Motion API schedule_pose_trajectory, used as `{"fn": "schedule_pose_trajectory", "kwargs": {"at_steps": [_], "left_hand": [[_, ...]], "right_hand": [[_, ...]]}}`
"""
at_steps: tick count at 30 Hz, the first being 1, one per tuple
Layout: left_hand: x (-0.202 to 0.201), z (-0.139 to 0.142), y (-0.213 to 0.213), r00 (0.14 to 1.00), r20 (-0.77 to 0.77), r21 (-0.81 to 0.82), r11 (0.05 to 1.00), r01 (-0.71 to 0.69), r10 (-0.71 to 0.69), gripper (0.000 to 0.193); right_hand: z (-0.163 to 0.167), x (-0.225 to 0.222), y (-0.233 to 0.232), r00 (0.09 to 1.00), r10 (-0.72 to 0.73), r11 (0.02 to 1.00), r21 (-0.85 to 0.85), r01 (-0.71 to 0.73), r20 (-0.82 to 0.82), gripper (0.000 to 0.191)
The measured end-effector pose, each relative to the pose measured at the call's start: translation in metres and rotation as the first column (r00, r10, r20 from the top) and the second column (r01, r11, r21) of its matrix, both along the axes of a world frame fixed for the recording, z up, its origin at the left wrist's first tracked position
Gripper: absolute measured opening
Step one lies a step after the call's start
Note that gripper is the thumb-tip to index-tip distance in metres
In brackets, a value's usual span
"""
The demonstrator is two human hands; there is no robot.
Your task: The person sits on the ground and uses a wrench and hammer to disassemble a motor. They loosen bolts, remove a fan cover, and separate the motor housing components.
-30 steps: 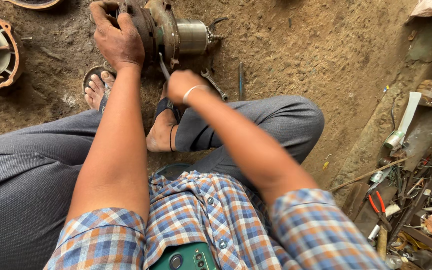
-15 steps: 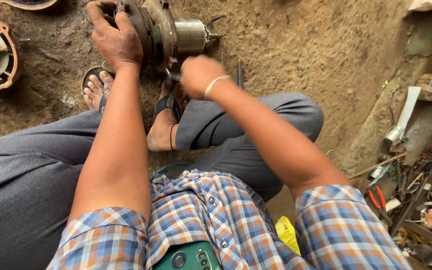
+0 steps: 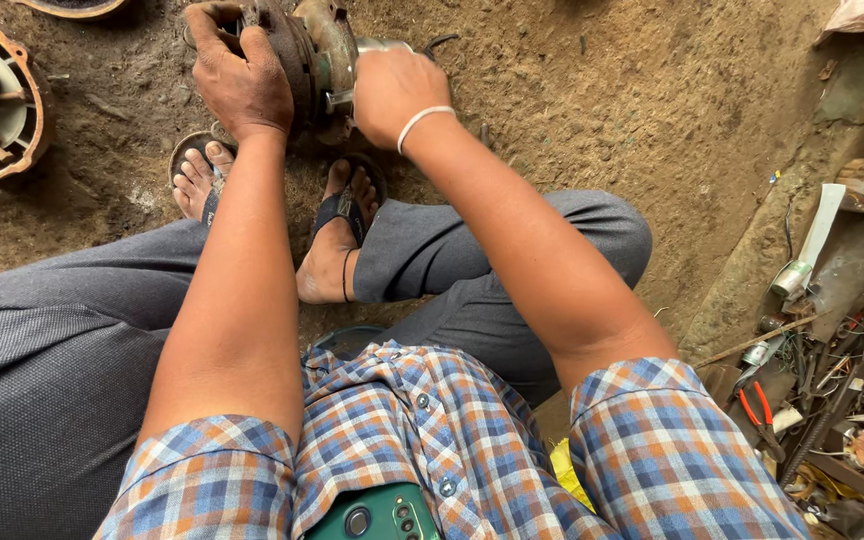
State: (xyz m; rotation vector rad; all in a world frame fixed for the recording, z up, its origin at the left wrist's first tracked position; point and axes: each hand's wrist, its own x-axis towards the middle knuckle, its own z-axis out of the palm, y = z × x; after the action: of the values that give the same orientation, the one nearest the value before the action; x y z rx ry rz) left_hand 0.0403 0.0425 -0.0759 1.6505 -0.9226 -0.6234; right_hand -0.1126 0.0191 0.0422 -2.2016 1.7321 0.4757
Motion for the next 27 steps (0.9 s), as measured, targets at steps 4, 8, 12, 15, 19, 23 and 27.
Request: {"fn": "schedule_pose_trajectory", "kwargs": {"at_steps": [4, 8, 12, 15, 19, 23, 27], "left_hand": [[0.0, -0.001, -0.001, 1.0, -0.009, -0.065, 0.998, 0.002, -0.003, 0.017], [0.0, -0.001, -0.001, 1.0, -0.018, -0.02, 1.0, 0.001, -0.002, 0.019], [0.0, -0.004, -0.001, 1.0, -0.009, -0.03, 0.999, -0.011, 0.011, 0.02], [0.0, -0.006, -0.001, 1.0, 0.01, -0.06, 0.998, -0.02, 0.02, 0.022], [0.0, -0.007, -0.004, 0.999, -0.032, -0.008, 1.0, 0.007, -0.008, 0.022], [0.001, -0.005, -0.003, 1.0, -0.001, -0.027, 1.0, 0.005, -0.005, 0.024], [0.001, 0.002, -0.001, 0.999, 0.054, 0.0, 1.0, 0.002, -0.002, 0.026]], "right_hand": [[0.005, 0.003, 0.02, 0.996, -0.063, 0.975, 0.212, 0.074, -0.06, 0.02], [0.003, 0.009, 0.052, 0.994, -0.101, 0.965, 0.249, 0.085, 0.05, 0.026], [-0.026, 0.016, 0.086, 0.969, -0.218, 0.94, 0.292, 0.175, 0.12, 0.033], [-0.065, 0.029, 0.098, 0.899, -0.414, 0.882, 0.306, 0.358, 0.142, 0.033], [-0.116, 0.051, 0.086, 0.902, -0.424, 0.769, 0.557, 0.314, 0.077, 0.041], [-0.13, 0.062, 0.09, 0.98, -0.151, 0.676, 0.737, 0.01, 0.126, 0.035], [-0.113, 0.039, 0.106, 0.992, 0.002, 0.78, 0.621, -0.079, 0.124, 0.031]]}}
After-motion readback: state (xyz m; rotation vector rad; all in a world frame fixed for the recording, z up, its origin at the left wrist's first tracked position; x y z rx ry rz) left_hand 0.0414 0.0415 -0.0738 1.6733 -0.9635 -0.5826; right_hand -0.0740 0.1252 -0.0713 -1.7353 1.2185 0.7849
